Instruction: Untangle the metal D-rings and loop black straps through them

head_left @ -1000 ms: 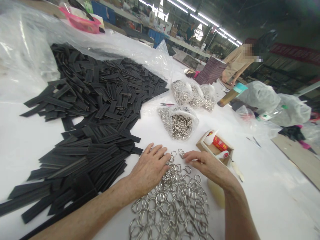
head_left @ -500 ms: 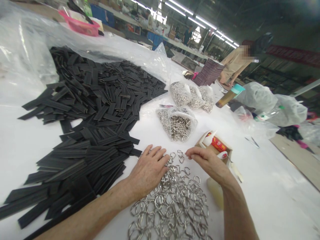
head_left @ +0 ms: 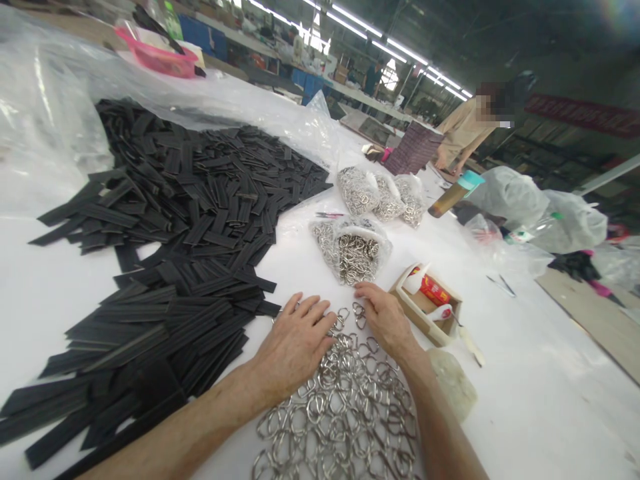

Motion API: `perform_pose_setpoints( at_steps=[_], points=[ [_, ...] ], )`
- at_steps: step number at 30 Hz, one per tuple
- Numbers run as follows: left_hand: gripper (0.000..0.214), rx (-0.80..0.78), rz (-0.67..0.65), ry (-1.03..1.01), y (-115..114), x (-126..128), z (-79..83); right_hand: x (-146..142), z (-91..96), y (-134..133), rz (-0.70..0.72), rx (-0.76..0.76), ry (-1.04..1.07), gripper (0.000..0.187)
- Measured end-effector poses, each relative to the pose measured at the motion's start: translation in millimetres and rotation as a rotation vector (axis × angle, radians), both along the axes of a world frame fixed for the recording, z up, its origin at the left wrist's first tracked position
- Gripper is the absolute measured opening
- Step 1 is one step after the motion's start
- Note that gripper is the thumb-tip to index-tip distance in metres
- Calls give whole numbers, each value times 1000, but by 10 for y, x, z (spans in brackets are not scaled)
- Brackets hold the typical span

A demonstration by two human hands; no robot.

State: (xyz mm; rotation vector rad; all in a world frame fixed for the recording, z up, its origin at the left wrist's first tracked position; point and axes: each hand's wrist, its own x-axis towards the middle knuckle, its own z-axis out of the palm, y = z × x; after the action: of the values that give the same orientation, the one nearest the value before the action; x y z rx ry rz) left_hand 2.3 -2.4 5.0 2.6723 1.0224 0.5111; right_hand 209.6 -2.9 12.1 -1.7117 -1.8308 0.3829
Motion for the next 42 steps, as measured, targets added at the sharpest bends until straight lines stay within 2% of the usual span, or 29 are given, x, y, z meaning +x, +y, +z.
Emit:
perform_pose_setpoints(
  at_steps=[4,13,21,26,28,31,33,37,42],
  points=[
    [25,18,-5,11,-2,-4,18,66,104,-63,61,-73,1,29],
    [25,28,-9,12,0,-8,26,71,229,-99,52,-198,-45,26],
    [26,7,-10,-12,-1,-12,7,-54,418,-255,173,-413,-143,24],
    [24,13,-6,-17,2,-7,-4,-70,492,-274,251,-446,-50,22],
    [25,11,-9,-14,5,-2,-2,-74,433,-216,172,-379,-3,22],
    [27,4,-10,-1,7,1,3,-98,262,-103,33,-99,-2,25],
    [27,2,-8,1,7,-1,3,-117,148,-46,34,12,-57,29],
    [27,3,-5,1,6,-2,1,-89,57,-18,84,11,-112,33],
    [27,1,-9,2,3,-1,19,77,129,-50,24,7,-65,28]
  ],
)
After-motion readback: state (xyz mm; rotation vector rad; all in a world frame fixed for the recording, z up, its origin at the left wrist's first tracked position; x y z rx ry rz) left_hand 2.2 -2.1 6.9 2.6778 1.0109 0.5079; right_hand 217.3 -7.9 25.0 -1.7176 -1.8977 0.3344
